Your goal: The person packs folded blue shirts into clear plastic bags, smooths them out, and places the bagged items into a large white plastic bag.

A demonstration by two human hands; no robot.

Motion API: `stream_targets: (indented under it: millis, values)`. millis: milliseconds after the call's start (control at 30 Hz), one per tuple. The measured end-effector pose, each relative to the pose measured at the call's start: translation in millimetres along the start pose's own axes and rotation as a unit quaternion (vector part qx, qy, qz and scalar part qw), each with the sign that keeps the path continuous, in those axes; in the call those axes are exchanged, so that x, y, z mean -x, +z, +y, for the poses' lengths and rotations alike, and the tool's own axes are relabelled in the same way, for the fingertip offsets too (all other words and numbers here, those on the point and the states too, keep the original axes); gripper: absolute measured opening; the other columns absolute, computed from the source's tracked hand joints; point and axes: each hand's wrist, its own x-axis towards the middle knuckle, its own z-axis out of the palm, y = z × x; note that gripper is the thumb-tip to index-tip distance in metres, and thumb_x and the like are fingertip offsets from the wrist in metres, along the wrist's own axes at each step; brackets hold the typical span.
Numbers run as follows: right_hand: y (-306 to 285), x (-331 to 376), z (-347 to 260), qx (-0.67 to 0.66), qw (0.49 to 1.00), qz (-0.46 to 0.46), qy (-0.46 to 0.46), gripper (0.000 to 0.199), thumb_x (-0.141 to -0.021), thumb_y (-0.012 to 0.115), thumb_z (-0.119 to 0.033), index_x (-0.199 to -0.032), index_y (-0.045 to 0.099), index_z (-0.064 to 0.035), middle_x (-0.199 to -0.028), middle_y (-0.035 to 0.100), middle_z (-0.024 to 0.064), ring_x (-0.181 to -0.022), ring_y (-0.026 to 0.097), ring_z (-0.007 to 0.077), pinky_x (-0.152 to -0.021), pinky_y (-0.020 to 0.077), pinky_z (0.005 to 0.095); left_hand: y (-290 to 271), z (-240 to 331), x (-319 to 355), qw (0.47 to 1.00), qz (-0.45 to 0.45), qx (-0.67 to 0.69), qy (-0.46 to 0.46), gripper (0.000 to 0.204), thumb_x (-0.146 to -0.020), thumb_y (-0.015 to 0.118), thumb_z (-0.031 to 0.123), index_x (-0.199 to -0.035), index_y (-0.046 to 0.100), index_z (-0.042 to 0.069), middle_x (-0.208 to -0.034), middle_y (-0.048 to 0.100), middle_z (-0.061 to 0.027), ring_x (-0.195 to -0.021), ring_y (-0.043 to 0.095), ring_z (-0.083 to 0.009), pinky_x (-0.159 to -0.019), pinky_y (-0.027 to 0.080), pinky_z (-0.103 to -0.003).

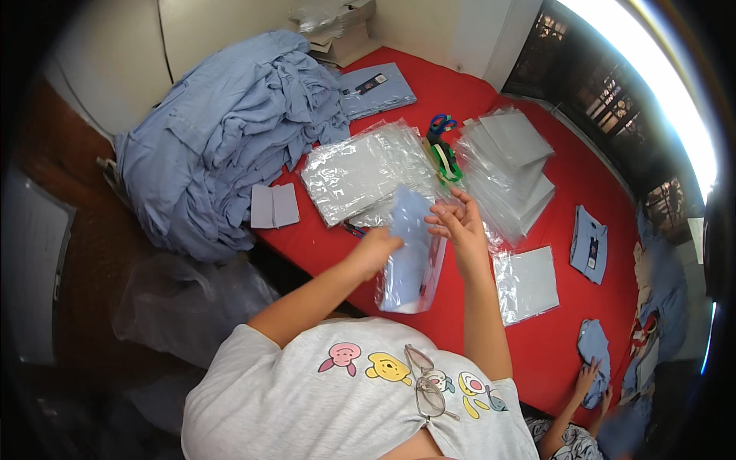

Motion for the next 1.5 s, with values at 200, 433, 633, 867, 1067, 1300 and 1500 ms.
stream_targets:
  millis: [200, 433, 633, 867, 1067, 1300, 1500]
  values:
    - [-13, -57, 83, 0.014, 0.991, 0.094, 0.095, 0.041, -0.107, 0.064, -0.020, -0.142, 0.056, -0.0015, -0.115, 0.074, 0.0117, -0.097, 0.074, 0.0199, -0.084, 0.0590, 0.0321, -163, 107, -115, 0.969, -0.007, 0.246, 0.013, 0.046, -0.102, 0.065, 0.016, -0.141, 0.056, -0.006, -0.132, 0.071, -0.0195, -0.119, 0.072, -0.0352, -0.108, 0.057, -0.050]
    - [5, -68, 168, 0.026, 0.958, 0.208, 0.196, 0.027, -0.107, 0.062, -0.020, -0.129, 0.065, -0.0044, -0.114, 0.075, 0.0083, -0.094, 0.073, 0.0162, -0.079, 0.0567, 0.0300, -267, 171, -365, 0.894, 0.119, 0.392, 0.182, 0.029, -0.108, 0.059, 0.006, -0.136, 0.057, -0.003, -0.135, 0.067, -0.0208, -0.124, 0.069, -0.0337, -0.108, 0.059, -0.050]
    - [-23, -70, 157, 0.373, 0.833, 0.408, -0.008, 0.034, -0.088, 0.080, -0.009, -0.118, 0.066, -0.0002, -0.117, 0.069, 0.0135, -0.108, 0.068, 0.0286, -0.089, 0.0554, 0.0402, -284, 99, -459, 0.923, 0.191, 0.319, 0.095, 0.061, -0.118, 0.042, 0.022, -0.165, 0.017, -0.008, -0.155, 0.047, -0.0296, -0.140, 0.057, -0.0430, -0.123, 0.048, -0.053]
    - [-108, -101, 118, 0.636, 0.661, 0.389, -0.086, 0.026, -0.089, 0.078, -0.012, -0.115, 0.076, -0.0078, -0.122, 0.071, 0.0129, -0.112, 0.065, 0.0342, -0.101, 0.0481, 0.0470, -236, 66, -397, 0.957, 0.050, 0.282, 0.035, 0.052, -0.112, 0.052, 0.018, -0.153, 0.039, -0.011, -0.144, 0.059, -0.0258, -0.135, 0.061, -0.0372, -0.121, 0.051, -0.046]
    - [-81, -110, 57, 0.588, 0.684, 0.389, -0.186, 0.017, -0.092, 0.074, -0.012, -0.108, 0.080, -0.0098, -0.106, 0.078, 0.0059, -0.105, 0.068, 0.0273, -0.102, 0.0452, 0.0452, -157, 51, -273, 0.958, -0.193, 0.195, -0.079, 0.047, -0.113, 0.053, 0.030, -0.143, 0.056, -0.006, -0.143, 0.064, -0.0261, -0.134, 0.064, -0.0352, -0.119, 0.051, -0.046]
    - [-3, -3, 30, 0.647, 0.645, 0.228, -0.338, 0.019, -0.083, 0.078, -0.006, -0.101, 0.078, -0.0094, -0.124, 0.076, 0.0061, -0.113, 0.068, 0.0280, -0.099, 0.0487, 0.0448, -28, -10, -199, 0.805, -0.414, 0.294, -0.307, 0.093, -0.103, 0.051, 0.075, -0.155, 0.048, -0.002, -0.157, 0.053, -0.0306, -0.146, 0.053, -0.0456, -0.121, 0.043, -0.060]
    - [-17, 136, 96, 0.608, 0.755, 0.097, -0.225, 0.012, -0.081, 0.078, -0.007, -0.087, 0.069, -0.0059, -0.120, 0.077, 0.0094, -0.111, 0.069, 0.0307, -0.095, 0.0530, 0.0441, 6, -71, -188, 0.922, -0.322, 0.036, -0.212, 0.048, -0.106, 0.066, 0.036, -0.141, 0.058, 0.003, -0.134, 0.071, -0.0154, -0.116, 0.072, -0.0287, -0.098, 0.061, -0.047]
